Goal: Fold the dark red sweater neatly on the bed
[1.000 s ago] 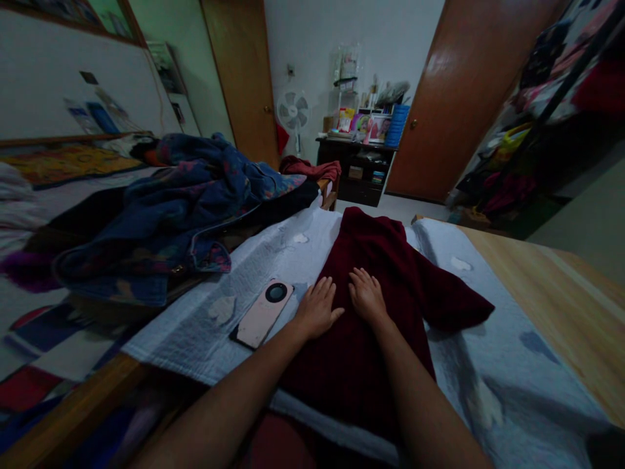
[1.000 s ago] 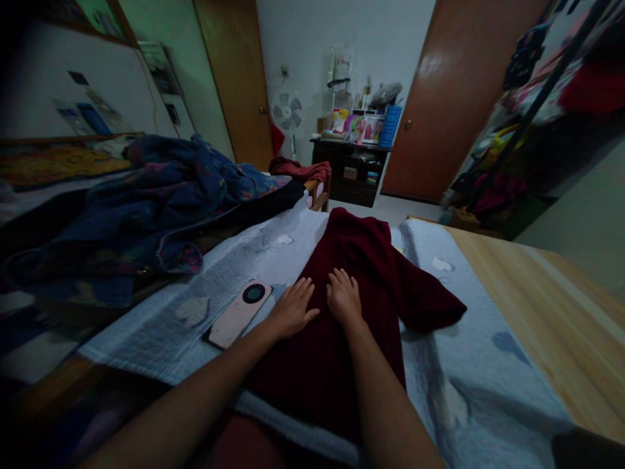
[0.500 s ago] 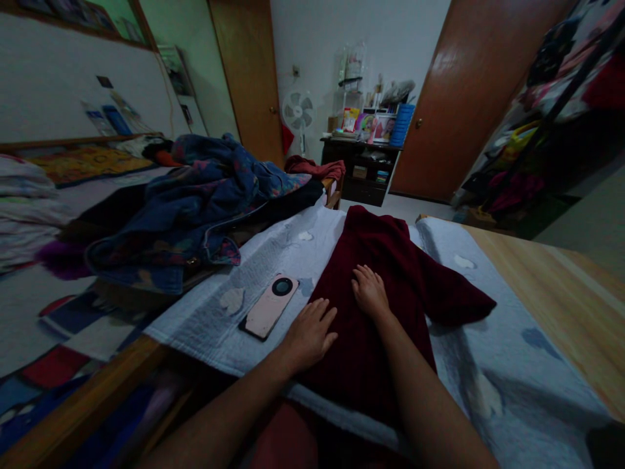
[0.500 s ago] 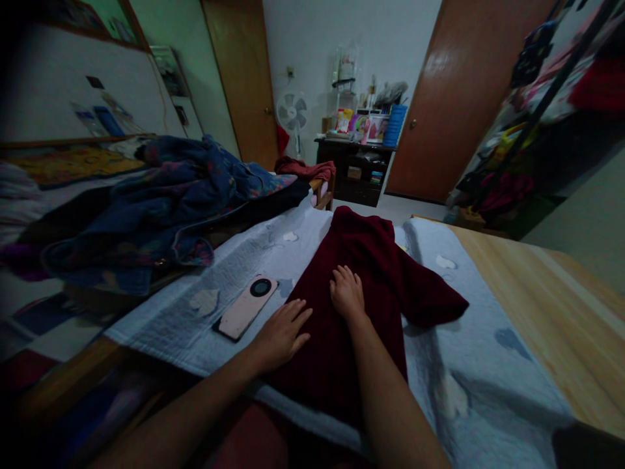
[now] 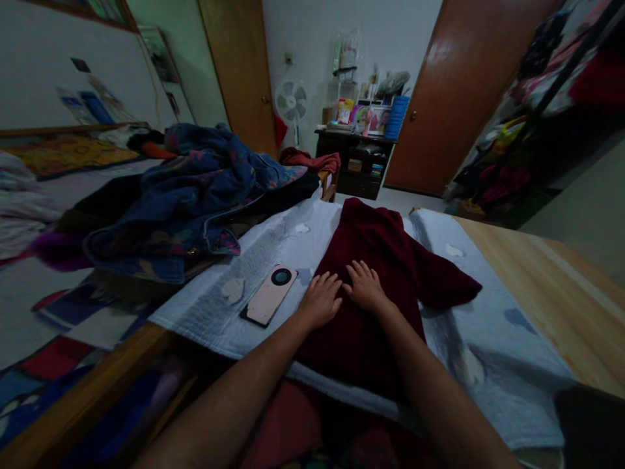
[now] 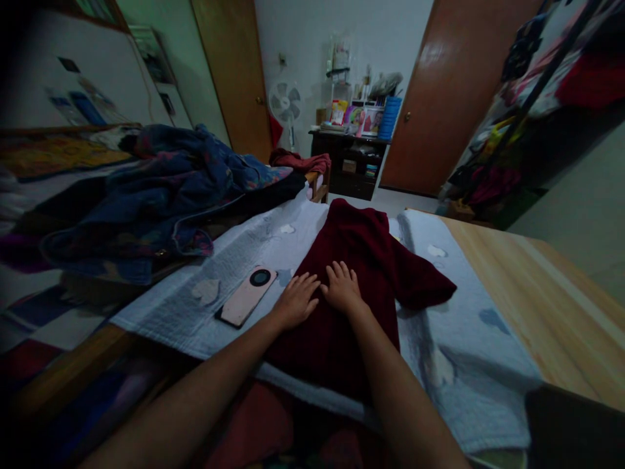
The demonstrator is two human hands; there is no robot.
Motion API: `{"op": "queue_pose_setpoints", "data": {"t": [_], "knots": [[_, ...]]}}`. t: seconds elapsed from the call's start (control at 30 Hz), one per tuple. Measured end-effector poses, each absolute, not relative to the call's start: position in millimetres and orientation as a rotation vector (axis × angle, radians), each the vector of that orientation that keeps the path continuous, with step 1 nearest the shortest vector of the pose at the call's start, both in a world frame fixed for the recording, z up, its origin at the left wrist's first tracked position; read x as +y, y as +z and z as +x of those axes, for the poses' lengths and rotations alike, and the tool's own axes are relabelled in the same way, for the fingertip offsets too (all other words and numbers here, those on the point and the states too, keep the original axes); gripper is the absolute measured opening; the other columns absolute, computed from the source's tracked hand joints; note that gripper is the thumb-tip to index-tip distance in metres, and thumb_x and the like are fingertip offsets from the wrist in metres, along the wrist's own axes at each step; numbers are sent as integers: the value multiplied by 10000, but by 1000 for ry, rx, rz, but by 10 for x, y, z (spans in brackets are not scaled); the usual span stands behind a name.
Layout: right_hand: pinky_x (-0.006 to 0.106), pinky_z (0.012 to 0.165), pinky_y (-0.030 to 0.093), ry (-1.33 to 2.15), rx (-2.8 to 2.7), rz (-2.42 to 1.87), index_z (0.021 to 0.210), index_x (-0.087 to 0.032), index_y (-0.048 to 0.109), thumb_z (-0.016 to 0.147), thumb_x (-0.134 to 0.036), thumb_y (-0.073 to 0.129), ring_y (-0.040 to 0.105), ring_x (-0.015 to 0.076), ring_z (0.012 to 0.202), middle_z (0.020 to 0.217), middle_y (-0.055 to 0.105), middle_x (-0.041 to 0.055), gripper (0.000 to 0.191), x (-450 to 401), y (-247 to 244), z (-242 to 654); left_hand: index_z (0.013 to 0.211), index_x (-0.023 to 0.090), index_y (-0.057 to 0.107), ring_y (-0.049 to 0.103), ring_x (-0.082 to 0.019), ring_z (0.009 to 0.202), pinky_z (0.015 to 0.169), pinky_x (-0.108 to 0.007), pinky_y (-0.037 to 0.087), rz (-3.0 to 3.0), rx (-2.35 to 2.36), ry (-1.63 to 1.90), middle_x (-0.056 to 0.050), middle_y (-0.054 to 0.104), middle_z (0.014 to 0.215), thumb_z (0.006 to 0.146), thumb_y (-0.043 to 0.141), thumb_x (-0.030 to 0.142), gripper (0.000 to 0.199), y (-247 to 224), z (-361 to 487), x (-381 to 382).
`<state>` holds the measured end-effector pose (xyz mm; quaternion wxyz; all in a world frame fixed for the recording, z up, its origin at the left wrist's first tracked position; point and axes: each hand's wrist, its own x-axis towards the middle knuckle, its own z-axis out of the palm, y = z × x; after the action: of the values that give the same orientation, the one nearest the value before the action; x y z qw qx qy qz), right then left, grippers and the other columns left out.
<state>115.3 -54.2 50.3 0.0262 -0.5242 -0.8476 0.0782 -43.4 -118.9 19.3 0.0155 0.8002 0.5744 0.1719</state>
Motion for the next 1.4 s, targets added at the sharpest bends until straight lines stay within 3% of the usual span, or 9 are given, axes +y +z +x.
{"op": "queue_pose_setpoints", "data": {"t": [0.27,0.53,0.7,0.87,1.07,1.23,1.4], "knots": [[531,1152,97,347,-2700,-1589,1513,-237,212,845,-603,461,53,298,1464,1603,67,57,801,-1112,542,1371,1371,162,465,315,-263,1395,1156,-465,238,2523,1810,518,-90,423,1483,907,461,297,483,214,-437,-1215],[550,1153,71,457,-2666,-1455,1502,-221,244,732,-662,592,54,302,1464,1597,86,96,953,-1538,594,1464,1346,175,492,320,-276,1393,1150,-486,240,2502,1775,570,-99,447,1465,909,479,292,452,224,-444,-1226],[515,1161,156,667,-2503,-1302,1508,-217,208,773,-476,627,156,265,1453,1573,204,126,885,-1655,615,1637,1292,169,541,367,-287,1368,1120,-507,290,2419,1751,570,-131,489,1422,895,448,149,409,318,-372,-1278],[463,1160,243,810,-2362,-1180,1486,-168,258,713,-173,574,246,241,1428,1550,257,144,835,-1720,541,1837,1263,148,557,478,-197,1283,1099,-366,375,2254,1574,701,-111,535,1374,846,445,71,439,352,-208,-1381],[481,1144,285,593,-2322,-1232,1437,-152,352,656,-189,658,313,266,1395,1499,355,166,839,-1764,390,1746,1227,157,569,480,-196,1268,1116,-393,358,2197,1600,850,-97,553,1336,847,463,94,400,259,-176,-1418],[477,1121,330,488,-2264,-1301,1370,-129,435,648,-111,604,394,274,1348,1437,440,186,742,-1769,356,1641,1230,166,556,479,-183,1266,1116,-394,359,2186,1572,908,-87,556,1331,871,423,109,387,214,-206,-1412],[466,1135,315,516,-2333,-1304,1319,-110,493,626,-47,542,330,264,1390,1466,403,187,698,-1804,413,1678,1223,178,556,493,-182,1255,1106,-397,375,2154,1557,943,-82,569,1316,875,407,125,382,253,-212,-1434]]}}
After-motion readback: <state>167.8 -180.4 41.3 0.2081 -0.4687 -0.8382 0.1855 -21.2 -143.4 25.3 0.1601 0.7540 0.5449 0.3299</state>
